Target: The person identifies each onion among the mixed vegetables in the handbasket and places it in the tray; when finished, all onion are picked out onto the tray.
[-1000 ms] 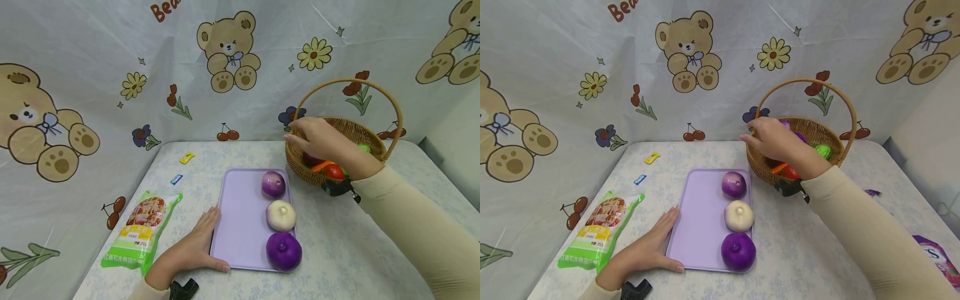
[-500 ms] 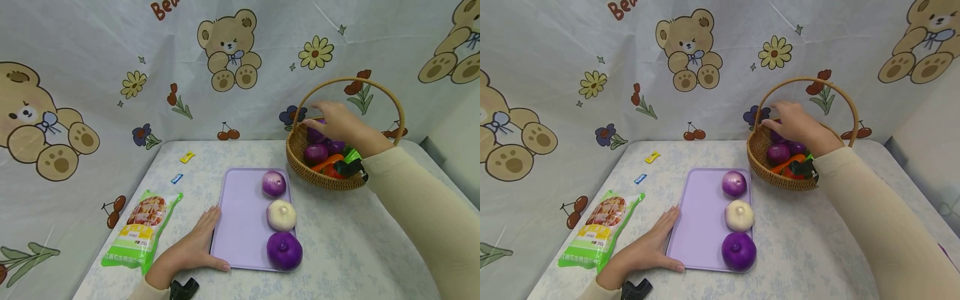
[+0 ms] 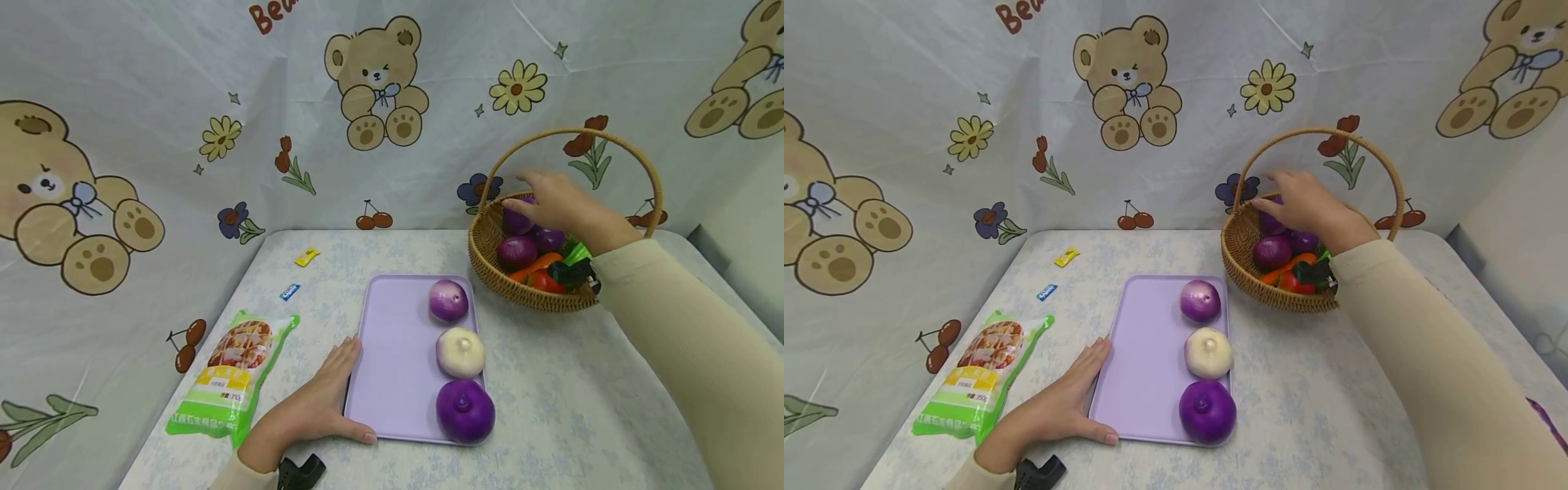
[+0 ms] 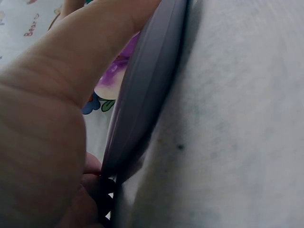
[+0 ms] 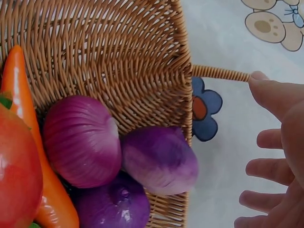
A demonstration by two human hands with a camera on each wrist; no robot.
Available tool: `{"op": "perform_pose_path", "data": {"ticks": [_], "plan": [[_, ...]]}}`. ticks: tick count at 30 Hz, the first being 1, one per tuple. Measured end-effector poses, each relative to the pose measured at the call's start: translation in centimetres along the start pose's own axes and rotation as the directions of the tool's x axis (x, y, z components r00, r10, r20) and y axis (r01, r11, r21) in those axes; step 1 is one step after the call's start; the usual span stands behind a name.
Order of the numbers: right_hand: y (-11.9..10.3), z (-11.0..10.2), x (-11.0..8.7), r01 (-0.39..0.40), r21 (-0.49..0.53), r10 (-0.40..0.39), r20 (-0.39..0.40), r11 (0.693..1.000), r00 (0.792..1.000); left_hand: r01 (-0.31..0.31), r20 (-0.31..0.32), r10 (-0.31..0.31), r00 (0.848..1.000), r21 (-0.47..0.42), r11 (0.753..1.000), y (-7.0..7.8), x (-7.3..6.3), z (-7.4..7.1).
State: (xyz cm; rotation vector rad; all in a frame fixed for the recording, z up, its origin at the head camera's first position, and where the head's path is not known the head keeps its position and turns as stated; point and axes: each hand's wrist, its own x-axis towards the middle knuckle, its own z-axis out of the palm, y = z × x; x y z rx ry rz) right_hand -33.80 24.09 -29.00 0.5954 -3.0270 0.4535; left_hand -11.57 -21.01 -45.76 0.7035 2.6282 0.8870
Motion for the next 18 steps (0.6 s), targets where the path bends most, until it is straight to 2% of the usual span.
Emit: {"op": "perform_pose_path", "data": {"ticks": [5,13,18], "plan": [[0.6,0.6,0.1,-0.005,0.008,0.004,0.017,1.0,1.0,0.003,0.0,-0.003,1.0,0.006,1.0,0.0,0.0,0.0],[1.5,1.3,0.7,-0.077,0.035,0.074,0.081,0.996,0.994,0.003,-0.001,-0.003,1.0,0.007,1.0,0.1,0.0,0.0],[2.3,2.1,1.2,-0.083,0.043,0.079,0.091,0.996,0.993,0.002,0.0,-0.002,1.0,0.005,1.0,0.2,0.0,0.0]]}}
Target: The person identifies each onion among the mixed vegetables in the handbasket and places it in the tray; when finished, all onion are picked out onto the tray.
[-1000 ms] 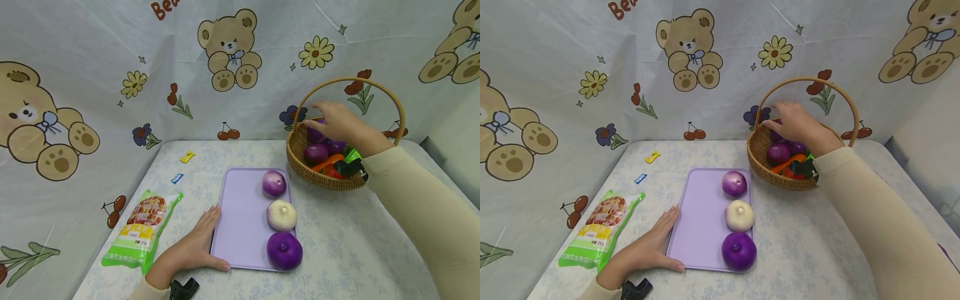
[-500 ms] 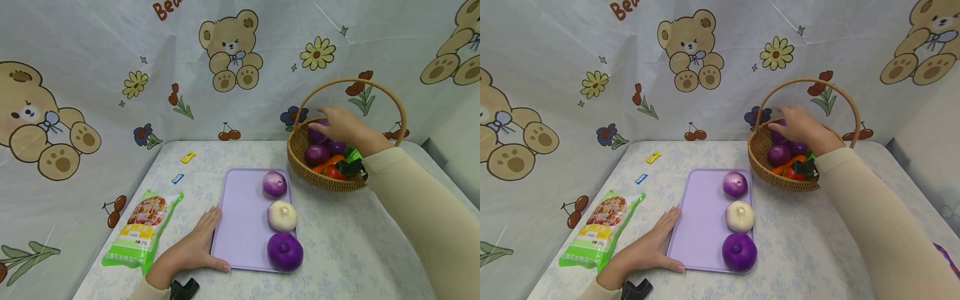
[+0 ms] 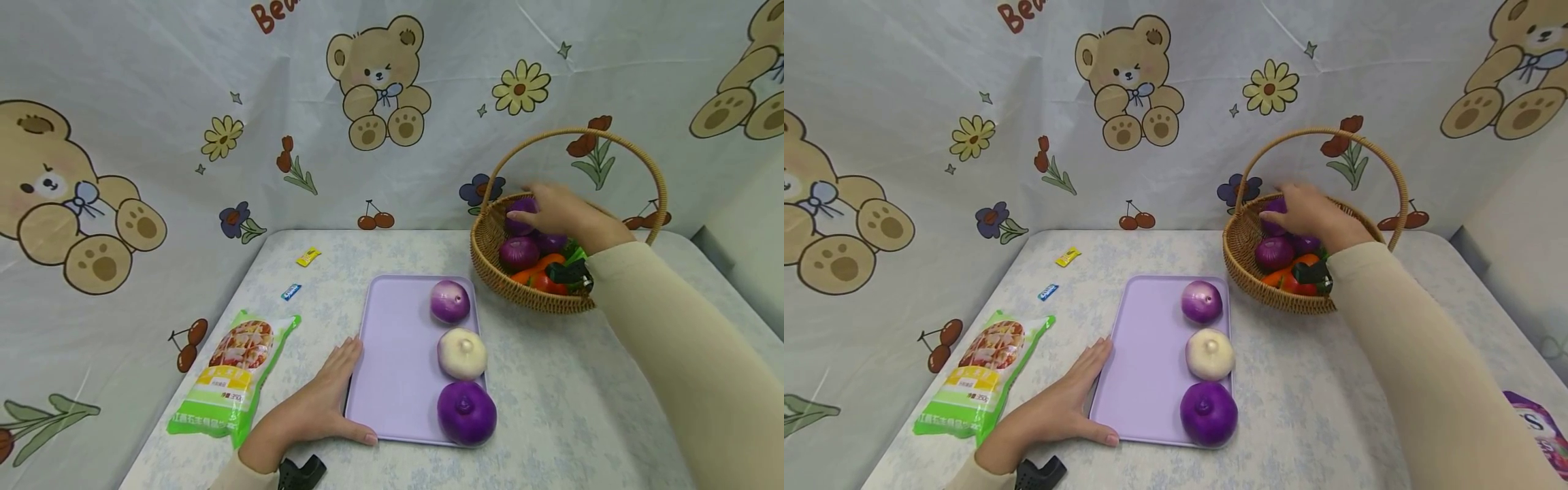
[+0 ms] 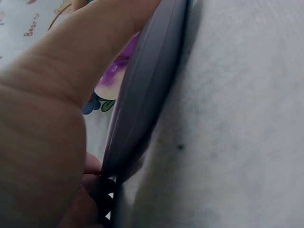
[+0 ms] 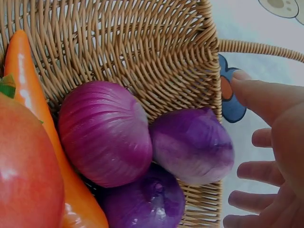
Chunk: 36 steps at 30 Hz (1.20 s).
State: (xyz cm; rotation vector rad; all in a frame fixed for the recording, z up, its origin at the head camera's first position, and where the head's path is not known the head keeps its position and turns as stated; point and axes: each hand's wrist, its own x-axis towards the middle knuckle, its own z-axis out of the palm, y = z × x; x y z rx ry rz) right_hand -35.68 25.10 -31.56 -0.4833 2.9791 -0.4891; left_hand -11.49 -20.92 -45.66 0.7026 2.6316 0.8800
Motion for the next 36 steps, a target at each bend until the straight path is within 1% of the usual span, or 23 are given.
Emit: {"op": "perform_pose_path", "data": {"ticks": [6,9,13,19,22,29,32,36], "plan": [[0.8,1.0,0.3,0.022,0.013,-0.022,-0.004,1.0,1.0,-0.001,0.003,0.001,1.0,0.001,1.0,-0.1,0.1,0.0],[0.9,1.3,0.2,0.028,0.027,-0.028,0.001,0.999,1.0,-0.003,0.002,0.003,1.0,0.001,1.0,-0.1,0.1,0.0],[0.9,1.6,0.3,0.042,0.017,-0.042,0.007,0.999,0.999,-0.006,0.0,0.006,1.0,0.002,1.0,-0.2,0.1,0.0],[0.8,1.9,0.4,0.028,0.013,-0.029,0.012,1.0,1.0,-0.004,0.002,0.004,1.0,0.002,1.0,-0.2,0.1,0.1],[0.8,2.0,0.4,0.022,0.014,-0.022,0.008,1.0,1.0,-0.002,0.002,0.002,1.0,0.003,1.0,-0.2,0.1,0.1],[1.1,2.0,0.4,0.04,-0.004,-0.04,-0.043,0.999,0.998,0.004,0.006,-0.004,1.0,0.006,1.0,0.0,0.1,-0.1],[1.0,1.8,0.1,0.025,0.018,-0.024,-0.052,1.0,0.998,0.004,0.007,-0.004,1.0,0.004,1.0,0.0,0.0,-0.1],[0.6,1.1,-0.5,0.03,0.043,-0.027,-0.062,0.999,0.998,0.003,0.006,-0.003,1.0,0.0,1.0,0.0,0.0,0.0]]}}
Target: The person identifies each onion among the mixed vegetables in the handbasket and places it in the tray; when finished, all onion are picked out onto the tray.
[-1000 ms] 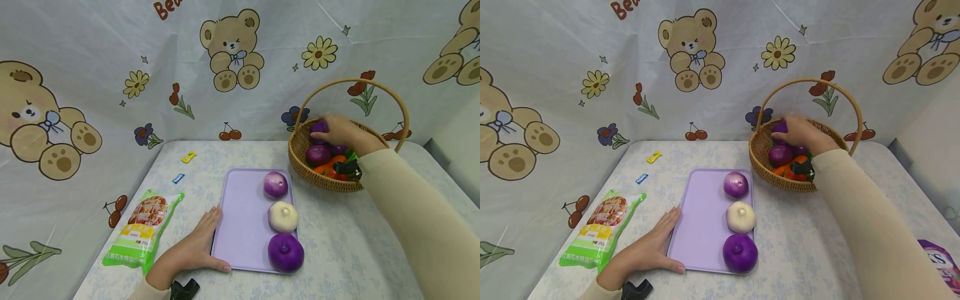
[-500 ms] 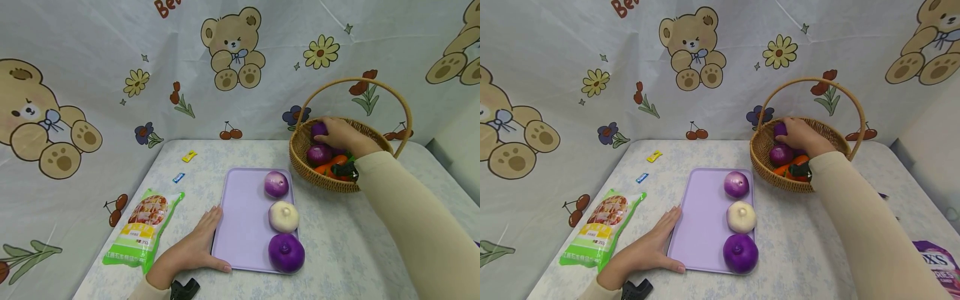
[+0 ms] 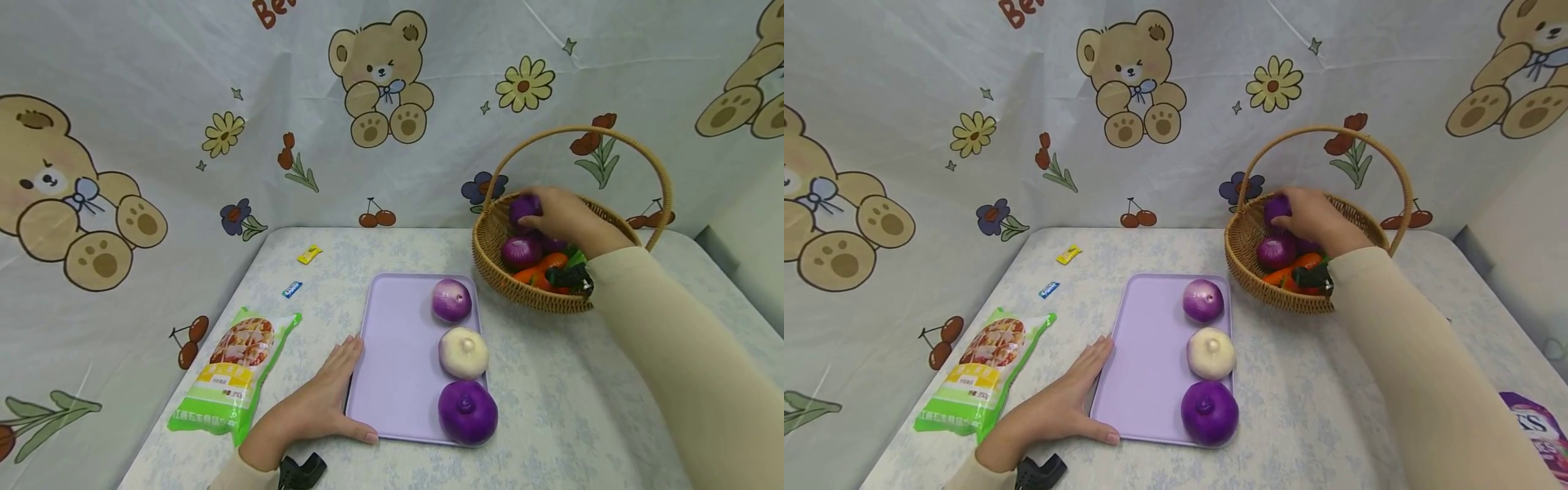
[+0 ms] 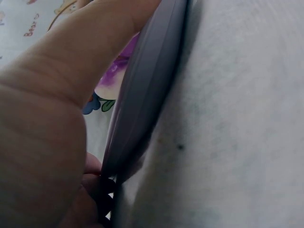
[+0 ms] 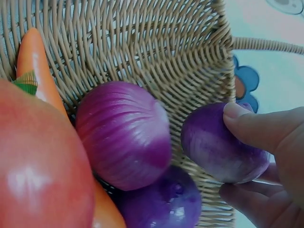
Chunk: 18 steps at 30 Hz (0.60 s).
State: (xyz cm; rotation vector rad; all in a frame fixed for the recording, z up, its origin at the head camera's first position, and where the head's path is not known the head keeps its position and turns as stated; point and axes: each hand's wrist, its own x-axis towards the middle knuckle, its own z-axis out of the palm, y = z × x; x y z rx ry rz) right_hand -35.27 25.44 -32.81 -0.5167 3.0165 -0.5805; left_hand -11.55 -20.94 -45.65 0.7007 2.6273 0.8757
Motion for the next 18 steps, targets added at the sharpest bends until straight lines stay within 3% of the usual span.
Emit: {"op": "perform_pose_path", "data": {"ticks": [11,18], "plan": [[-2.5,-2.3,-2.5,0.114,-0.006,-0.114,-0.054,0.993,0.992,-0.007,-0.003,0.007,1.0,-0.006,1.0,0.0,0.0,0.0],[-5.4,-2.3,-4.8,0.24,-0.011,-0.24,-0.115,0.971,0.964,0.002,0.0,-0.002,1.0,-0.006,1.0,0.0,0.0,0.0]]}}
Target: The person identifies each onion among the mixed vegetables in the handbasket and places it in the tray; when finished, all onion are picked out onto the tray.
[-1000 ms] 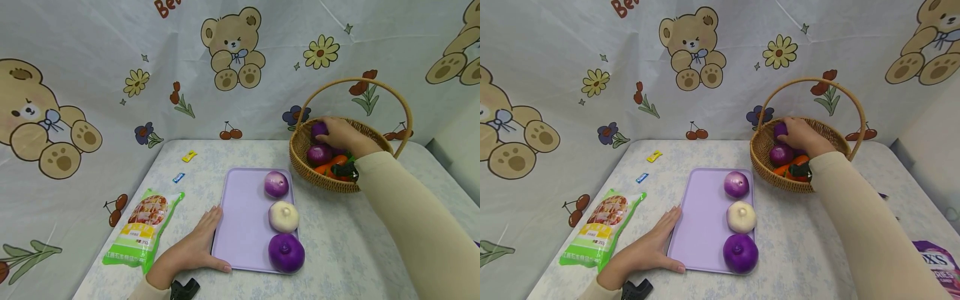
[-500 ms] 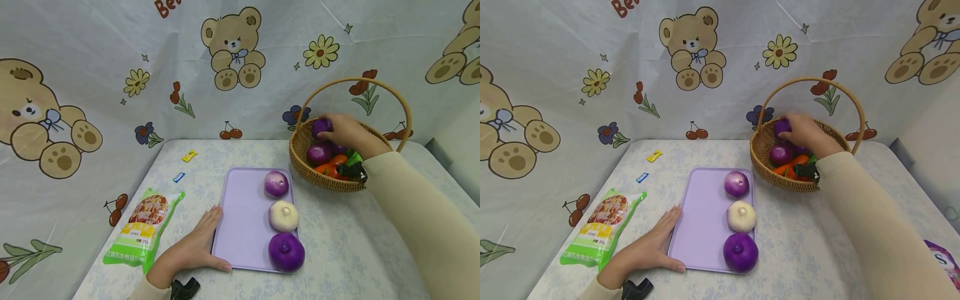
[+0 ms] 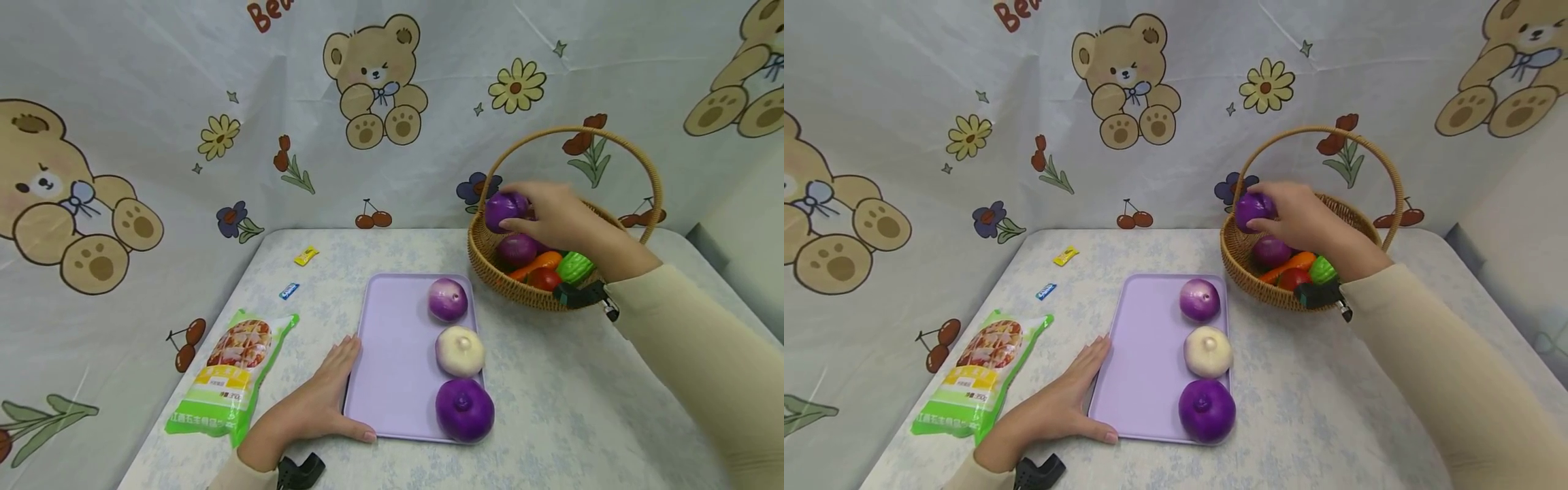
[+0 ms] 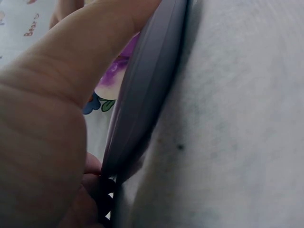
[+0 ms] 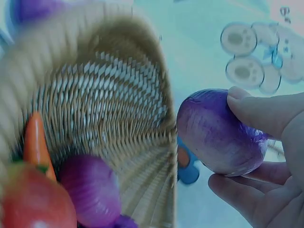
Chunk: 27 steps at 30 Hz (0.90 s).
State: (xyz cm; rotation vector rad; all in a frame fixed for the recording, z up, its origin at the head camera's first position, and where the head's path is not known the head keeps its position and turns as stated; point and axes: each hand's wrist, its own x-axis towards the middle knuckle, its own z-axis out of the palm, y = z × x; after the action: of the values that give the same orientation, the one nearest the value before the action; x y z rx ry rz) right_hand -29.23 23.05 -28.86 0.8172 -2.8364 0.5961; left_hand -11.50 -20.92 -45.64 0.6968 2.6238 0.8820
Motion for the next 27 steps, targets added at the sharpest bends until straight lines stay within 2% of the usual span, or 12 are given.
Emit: {"op": "perform_pose_path", "data": {"ticks": [8,15,19,23,27], "plan": [[-3.4,0.6,-0.7,0.037,0.058,-0.038,0.02,0.998,0.999,0.001,-0.002,-0.001,1.0,-0.005,1.0,-0.1,0.0,0.1],[-5.8,2.4,-1.1,0.146,0.094,-0.144,-0.021,0.985,0.989,-0.007,-0.008,0.007,1.0,-0.001,1.0,-0.1,-0.1,0.1],[-7.1,3.9,-1.4,0.241,0.119,-0.237,-0.052,0.963,0.97,0.0,-0.01,0.0,1.0,-0.004,1.0,0.0,-0.1,0.1],[-8.4,5.5,-1.8,0.34,0.161,-0.332,-0.073,0.927,0.94,0.002,-0.009,-0.002,1.0,-0.001,1.0,0.0,-0.1,0.1],[-9.5,6.9,-2.4,0.389,0.202,-0.382,-0.074,0.899,0.921,-0.001,-0.008,0.001,1.0,0.003,1.0,0.1,-0.1,0.1]]}}
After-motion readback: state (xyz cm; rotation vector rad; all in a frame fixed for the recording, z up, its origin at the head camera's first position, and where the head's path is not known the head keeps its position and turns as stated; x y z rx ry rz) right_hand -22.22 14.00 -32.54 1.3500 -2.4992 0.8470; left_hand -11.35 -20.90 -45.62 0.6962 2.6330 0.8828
